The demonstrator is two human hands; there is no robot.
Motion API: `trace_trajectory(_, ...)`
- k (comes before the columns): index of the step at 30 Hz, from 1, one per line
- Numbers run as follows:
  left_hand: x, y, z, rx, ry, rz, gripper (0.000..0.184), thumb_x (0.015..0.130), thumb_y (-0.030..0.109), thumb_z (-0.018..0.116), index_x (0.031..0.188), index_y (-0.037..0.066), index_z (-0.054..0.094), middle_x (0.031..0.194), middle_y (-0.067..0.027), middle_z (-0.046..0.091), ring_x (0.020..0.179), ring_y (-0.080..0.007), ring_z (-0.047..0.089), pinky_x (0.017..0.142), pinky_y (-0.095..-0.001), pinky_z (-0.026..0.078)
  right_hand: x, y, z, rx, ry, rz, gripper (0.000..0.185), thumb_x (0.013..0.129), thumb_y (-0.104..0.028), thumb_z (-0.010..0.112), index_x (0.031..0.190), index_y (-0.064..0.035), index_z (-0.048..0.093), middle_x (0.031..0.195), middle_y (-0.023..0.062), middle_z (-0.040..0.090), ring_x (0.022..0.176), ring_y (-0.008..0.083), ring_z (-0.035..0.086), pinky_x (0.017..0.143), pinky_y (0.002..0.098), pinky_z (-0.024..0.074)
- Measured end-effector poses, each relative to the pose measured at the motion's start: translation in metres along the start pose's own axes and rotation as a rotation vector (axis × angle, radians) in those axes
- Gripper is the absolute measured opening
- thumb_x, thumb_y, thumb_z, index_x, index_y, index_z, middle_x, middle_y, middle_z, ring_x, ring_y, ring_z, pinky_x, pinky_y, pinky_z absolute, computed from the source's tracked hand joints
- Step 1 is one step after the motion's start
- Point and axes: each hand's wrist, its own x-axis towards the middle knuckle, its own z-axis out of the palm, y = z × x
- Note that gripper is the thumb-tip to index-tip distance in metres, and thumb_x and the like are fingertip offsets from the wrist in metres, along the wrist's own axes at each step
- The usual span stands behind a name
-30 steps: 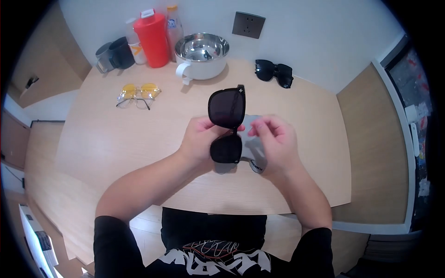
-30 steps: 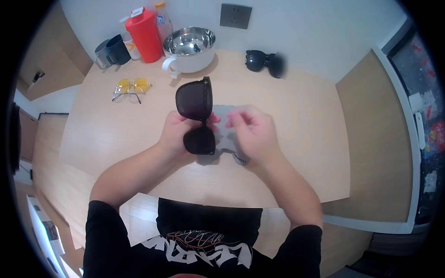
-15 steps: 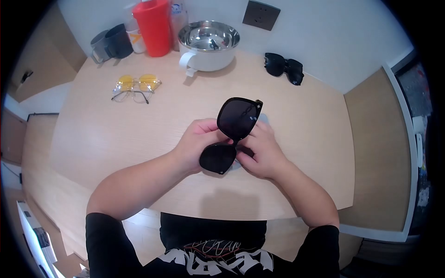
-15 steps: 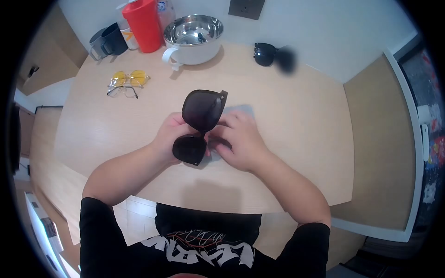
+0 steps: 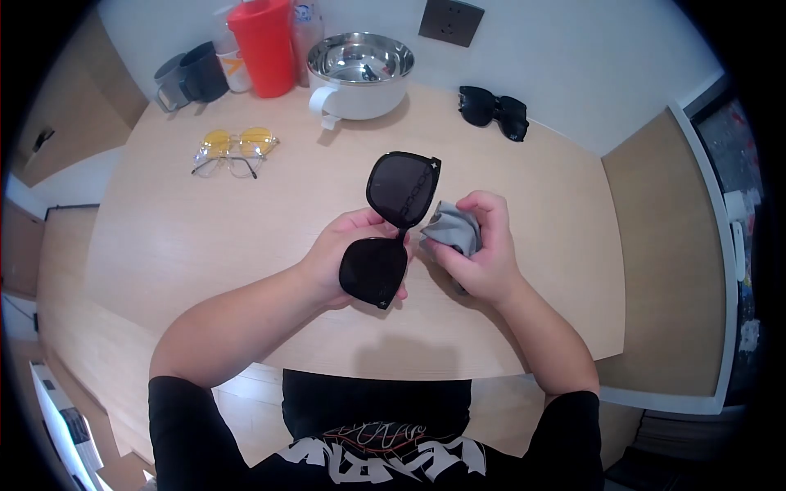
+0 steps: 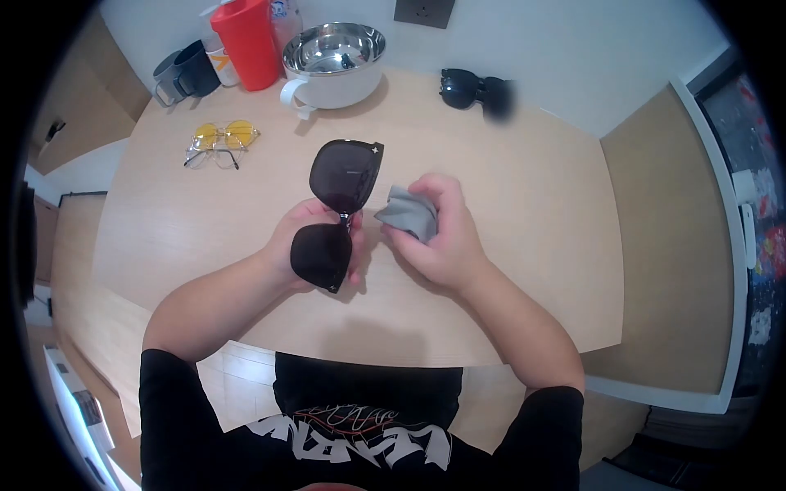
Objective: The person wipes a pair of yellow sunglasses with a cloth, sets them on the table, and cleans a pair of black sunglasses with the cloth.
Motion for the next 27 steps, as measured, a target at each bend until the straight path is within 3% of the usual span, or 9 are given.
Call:
trace_trajectory(4,-0.002,0.009,0.002,0.06,-0.049,-0.036,0.017,0.094,0.006,0.049,0.106,0.0,0.059,0.085,-0.0106,0.063,0.071,-0.0236,0.064,0.057,-0.0402,0.059,0.009,-0.006,-0.013,-0.109,-0.174,-0.183,0.025,0.082,-0.007,0.07,0.105,-0.0009,0.061,0.108,0.0112,0.057,0.099,0.0212,0.058,0.085,0.032,0.0472)
trace_trajectory(6,-0.001,0.012,-0.002,0.072,-0.127,-0.038,0.018,0.094,0.005,0.048,0.106,0.001,0.06,0.089,-0.01,0.064,0.076,-0.0212,0.064,0.062,-0.0372,0.059,0.011,-0.018,-0.013,-0.119,-0.203,-0.165,0.018,0.085,-0.007,0.066,0.102,0.0004,0.065,0.109,0.0101,0.057,0.101,0.0202,0.058,0.086,0.0318,0.0471)
trace_trajectory(9,0.008,0.0,-0.012,0.099,0.121,0.107,0.018,0.092,0.006,0.05,0.105,0.0,0.06,0.088,-0.0151,0.065,0.078,-0.0244,0.066,0.065,-0.0367,0.057,0.01,-0.021,-0.014,-0.024,-0.231,-0.116,0.019,0.092,-0.01,0.06,0.104,0.0019,0.067,0.111,0.0094,0.057,0.102,0.0186,0.057,0.087,0.0309,0.0468)
trace_trajectory(12,0.004,0.006,-0.013,0.079,0.031,0.049,0.016,0.092,0.005,0.052,0.104,0.001,0.061,0.091,-0.0134,0.064,0.083,-0.0214,0.065,0.071,-0.0339,0.056,0.006,-0.024,-0.011,0.172,-0.18,0.019,0.022,0.098,-0.012,0.053,0.105,0.003,0.067,0.108,0.0077,0.058,0.1,0.0157,0.057,0.087,0.0291,0.0466)
trace_trajectory(16,0.001,0.01,-0.003,0.099,0.074,-0.061,0.016,0.093,0.016,0.051,0.089,0.003,0.059,0.081,-0.0103,0.057,0.073,-0.0207,0.06,0.065,-0.0318,0.052,0.002,-0.025,-0.018,0.443,-0.145,0.412,0.024,0.102,-0.013,0.046,0.102,0.0026,0.065,0.099,0.0039,0.06,0.092,0.0117,0.057,0.083,0.0258,0.0463)
trace_trajectory(18,0.002,0.008,-0.012,0.037,-0.026,-0.177,0.025,0.093,0.025,0.05,0.081,0.004,0.056,0.077,-0.0093,0.053,0.067,-0.021,0.056,0.059,-0.0308,0.05,0.002,-0.028,-0.019,0.409,-0.135,0.394,0.016,0.099,-0.01,0.049,0.104,0.0002,0.06,0.095,0.003,0.061,0.089,0.0103,0.057,0.08,0.0249,0.0463)
trace_trajectory(21,0.005,-0.004,-0.018,-0.293,-0.297,-0.29,0.021,0.092,0.027,0.053,0.083,0.008,0.056,0.071,-0.0081,0.057,0.056,-0.019,0.057,0.048,-0.0327,0.05,0.0,-0.04,-0.02,0.43,-0.172,0.348,0.014,0.095,-0.004,0.055,0.109,-0.0028,0.052,0.093,0.0039,0.062,0.087,0.0091,0.057,0.077,0.0242,0.0462)
trace_trajectory(23,0.003,-0.006,-0.017,-0.22,-0.236,-0.282,0.025,0.091,0.031,0.053,0.078,0.01,0.053,0.068,-0.0079,0.055,0.054,-0.0195,0.055,0.045,-0.0322,0.047,-0.002,-0.041,-0.021,0.492,-0.202,0.344,0.033,0.087,0.005,0.06,0.112,-0.0063,0.042,0.093,0.0054,0.061,0.085,0.0089,0.057,0.073,0.0237,0.0467)
trace_trajectory(27,0.003,-0.006,-0.012,-0.159,-0.143,-0.27,0.026,0.091,0.033,0.052,0.078,0.01,0.053,0.066,-0.0083,0.054,0.051,-0.0204,0.053,0.04,-0.0321,0.044,-0.004,-0.044,-0.015,0.526,-0.231,0.229,0.035,0.086,0.008,0.061,0.111,-0.0069,0.041,0.093,0.0061,0.061,0.083,0.0101,0.059,0.07,0.0236,0.0477)
